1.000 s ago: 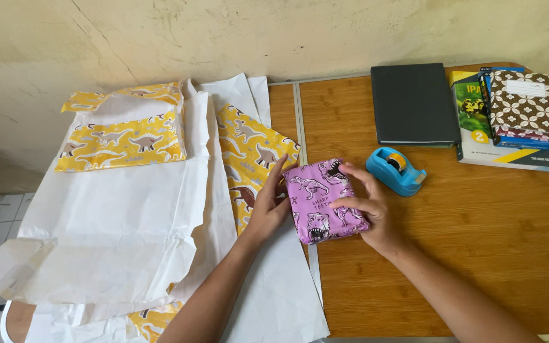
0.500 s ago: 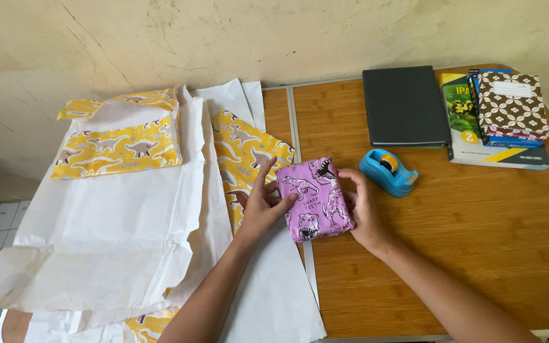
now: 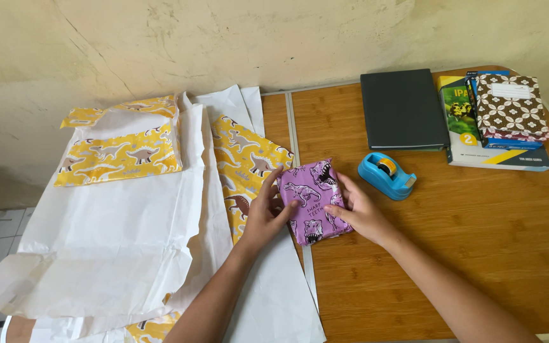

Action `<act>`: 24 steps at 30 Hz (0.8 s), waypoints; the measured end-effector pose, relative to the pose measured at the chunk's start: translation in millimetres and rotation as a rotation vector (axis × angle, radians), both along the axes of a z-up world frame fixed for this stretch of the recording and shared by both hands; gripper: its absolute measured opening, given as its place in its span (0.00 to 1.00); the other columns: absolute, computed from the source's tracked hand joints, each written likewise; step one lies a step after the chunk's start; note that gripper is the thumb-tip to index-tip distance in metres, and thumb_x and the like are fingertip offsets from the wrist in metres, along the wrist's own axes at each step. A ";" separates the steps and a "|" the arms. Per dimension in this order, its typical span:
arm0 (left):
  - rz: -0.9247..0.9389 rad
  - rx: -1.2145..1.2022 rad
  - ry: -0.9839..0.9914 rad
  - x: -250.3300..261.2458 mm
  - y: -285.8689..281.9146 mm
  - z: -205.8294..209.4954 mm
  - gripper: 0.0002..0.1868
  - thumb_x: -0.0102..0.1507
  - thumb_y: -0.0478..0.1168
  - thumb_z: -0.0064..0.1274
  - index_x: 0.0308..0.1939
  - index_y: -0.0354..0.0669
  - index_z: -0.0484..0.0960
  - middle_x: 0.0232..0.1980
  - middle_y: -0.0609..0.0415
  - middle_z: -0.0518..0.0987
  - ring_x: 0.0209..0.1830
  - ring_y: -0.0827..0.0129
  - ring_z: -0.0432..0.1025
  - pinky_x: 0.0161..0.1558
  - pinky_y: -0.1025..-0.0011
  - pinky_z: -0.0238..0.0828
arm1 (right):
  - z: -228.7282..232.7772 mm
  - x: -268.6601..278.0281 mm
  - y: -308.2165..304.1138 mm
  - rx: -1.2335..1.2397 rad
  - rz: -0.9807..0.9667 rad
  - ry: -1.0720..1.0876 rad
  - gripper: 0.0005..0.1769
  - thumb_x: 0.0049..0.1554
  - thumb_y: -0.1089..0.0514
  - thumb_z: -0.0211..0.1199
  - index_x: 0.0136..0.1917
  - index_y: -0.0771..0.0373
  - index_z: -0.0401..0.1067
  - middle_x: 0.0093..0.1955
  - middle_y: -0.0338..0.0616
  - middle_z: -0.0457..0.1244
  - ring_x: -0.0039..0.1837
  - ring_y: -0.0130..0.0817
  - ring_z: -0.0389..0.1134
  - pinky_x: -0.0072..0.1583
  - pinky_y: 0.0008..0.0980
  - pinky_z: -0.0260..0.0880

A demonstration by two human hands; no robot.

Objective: The person wraps a black notebook using dinosaur-patterned wrapping paper and a tape dispenser. They fold the paper around the notebook and secure the edges with tape.

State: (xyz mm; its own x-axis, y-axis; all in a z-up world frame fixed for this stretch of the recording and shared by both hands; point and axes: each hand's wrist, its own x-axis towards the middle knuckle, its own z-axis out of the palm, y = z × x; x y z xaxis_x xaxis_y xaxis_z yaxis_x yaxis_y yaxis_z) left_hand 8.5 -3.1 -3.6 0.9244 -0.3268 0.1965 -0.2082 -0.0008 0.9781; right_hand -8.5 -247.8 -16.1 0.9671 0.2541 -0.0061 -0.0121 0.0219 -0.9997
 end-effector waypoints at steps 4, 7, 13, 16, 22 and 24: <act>-0.013 0.043 -0.038 -1.5 -0.3 -2.9 0.45 0.65 0.33 0.58 0.81 0.43 0.49 0.56 0.44 0.81 0.47 0.72 0.79 0.45 0.74 0.79 | 1.6 -2.0 -3.8 0.061 -0.028 0.041 0.50 0.55 0.62 0.67 0.82 0.65 0.43 0.68 0.52 0.63 0.65 0.32 0.67 0.64 0.34 0.71; 0.004 0.126 -0.052 -2.7 0.3 3.3 0.47 0.64 0.35 0.61 0.80 0.43 0.48 0.54 0.43 0.82 0.43 0.72 0.79 0.43 0.73 0.79 | 5.8 -2.9 -1.8 0.082 -0.049 0.055 0.49 0.55 0.63 0.66 0.82 0.64 0.44 0.68 0.51 0.64 0.65 0.32 0.67 0.64 0.34 0.71; 0.034 0.328 -0.133 -18.4 -7.4 40.6 0.49 0.63 0.38 0.61 0.80 0.44 0.45 0.57 0.40 0.80 0.39 0.64 0.80 0.38 0.69 0.81 | 30.3 -14.7 -6.6 0.109 -0.051 0.077 0.47 0.55 0.64 0.66 0.82 0.63 0.46 0.68 0.51 0.64 0.65 0.34 0.68 0.64 0.36 0.71; 0.002 0.370 -0.129 -24.5 -13.7 65.9 0.48 0.64 0.40 0.59 0.81 0.45 0.45 0.56 0.40 0.81 0.42 0.62 0.81 0.39 0.68 0.81 | 44.4 -16.3 -16.3 0.100 -0.054 0.032 0.47 0.54 0.64 0.66 0.81 0.63 0.47 0.69 0.49 0.64 0.66 0.32 0.67 0.65 0.35 0.70; -0.052 0.482 -0.127 -20.9 -22.1 116.0 0.45 0.66 0.44 0.55 0.80 0.45 0.45 0.62 0.43 0.79 0.48 0.60 0.80 0.42 0.65 0.81 | 70.2 -25.4 -61.2 0.117 -0.150 0.069 0.50 0.53 0.65 0.66 0.83 0.61 0.47 0.65 0.51 0.66 0.62 0.34 0.68 0.62 0.35 0.70; -0.102 0.566 -0.188 -19.7 -24.0 126.1 0.42 0.66 0.45 0.55 0.79 0.45 0.51 0.62 0.41 0.79 0.50 0.58 0.80 0.44 0.64 0.80 | 77.2 -33.6 -83.1 0.084 -0.214 0.096 0.51 0.53 0.66 0.67 0.84 0.59 0.48 0.62 0.55 0.66 0.60 0.35 0.68 0.61 0.37 0.71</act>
